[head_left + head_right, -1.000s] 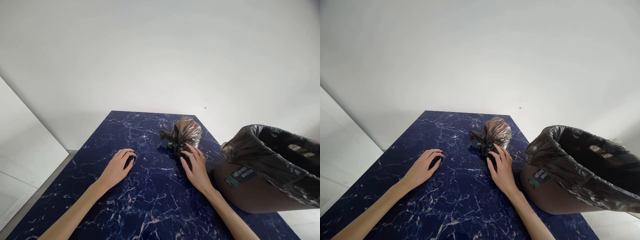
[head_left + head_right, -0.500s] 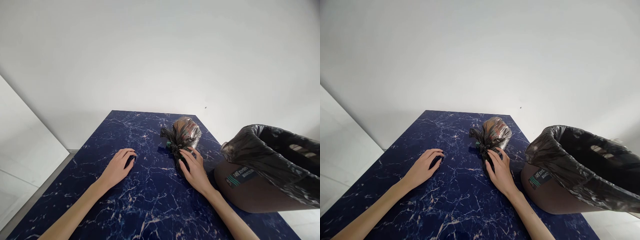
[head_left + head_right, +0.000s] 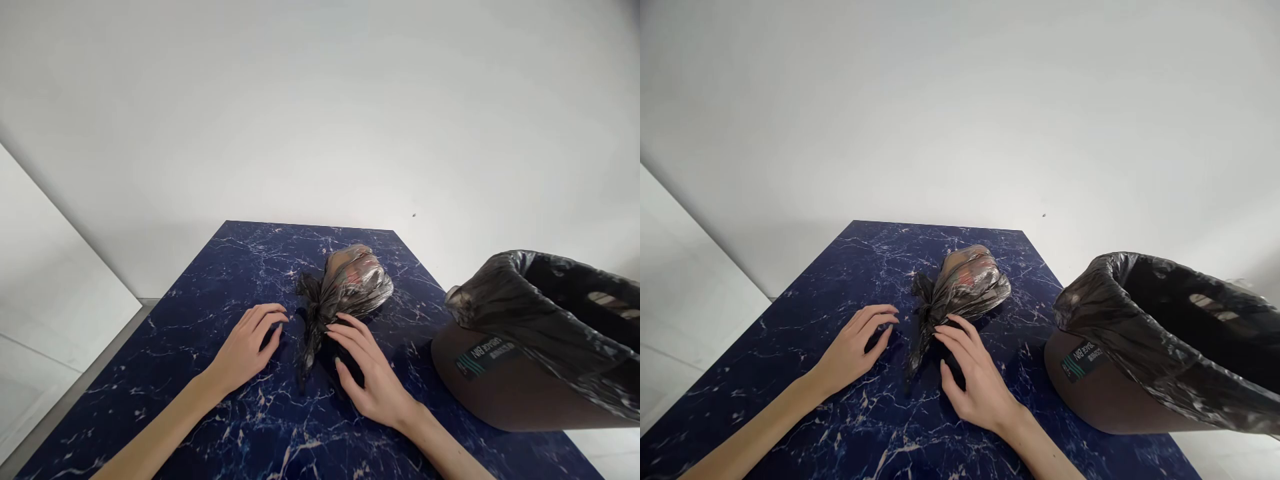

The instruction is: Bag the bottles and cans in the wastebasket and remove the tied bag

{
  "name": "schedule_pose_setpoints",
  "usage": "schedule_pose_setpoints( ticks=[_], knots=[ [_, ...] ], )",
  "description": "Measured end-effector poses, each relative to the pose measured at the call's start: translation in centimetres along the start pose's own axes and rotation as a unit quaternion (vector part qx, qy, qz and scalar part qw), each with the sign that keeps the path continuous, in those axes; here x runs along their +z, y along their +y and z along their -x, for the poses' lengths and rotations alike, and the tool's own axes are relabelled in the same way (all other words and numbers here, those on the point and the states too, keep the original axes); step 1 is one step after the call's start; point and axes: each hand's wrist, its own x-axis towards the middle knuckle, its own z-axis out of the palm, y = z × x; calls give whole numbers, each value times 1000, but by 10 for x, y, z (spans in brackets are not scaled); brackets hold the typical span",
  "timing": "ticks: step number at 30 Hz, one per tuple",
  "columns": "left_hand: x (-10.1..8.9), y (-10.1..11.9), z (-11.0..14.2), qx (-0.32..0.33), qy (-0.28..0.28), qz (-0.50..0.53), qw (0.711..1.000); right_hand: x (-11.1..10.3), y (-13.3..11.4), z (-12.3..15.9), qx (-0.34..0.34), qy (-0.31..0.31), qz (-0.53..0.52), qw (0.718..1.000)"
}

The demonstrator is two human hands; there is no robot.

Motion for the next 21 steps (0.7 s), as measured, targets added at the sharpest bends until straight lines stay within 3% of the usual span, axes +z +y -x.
schedule_pose_setpoints(
  ticks=[5, 11, 21],
  knots=[
    [9, 19, 1, 6, 3, 45, 999, -1, -18, 0, -32, -26, -59, 997],
    [11, 15, 3, 46, -23, 40, 998, 2, -35, -1, -42, -31, -128, 990],
    [7, 19, 1, 86, 60, 12, 994, 12, -25, 3, -3, 29, 3, 1000]
  ],
)
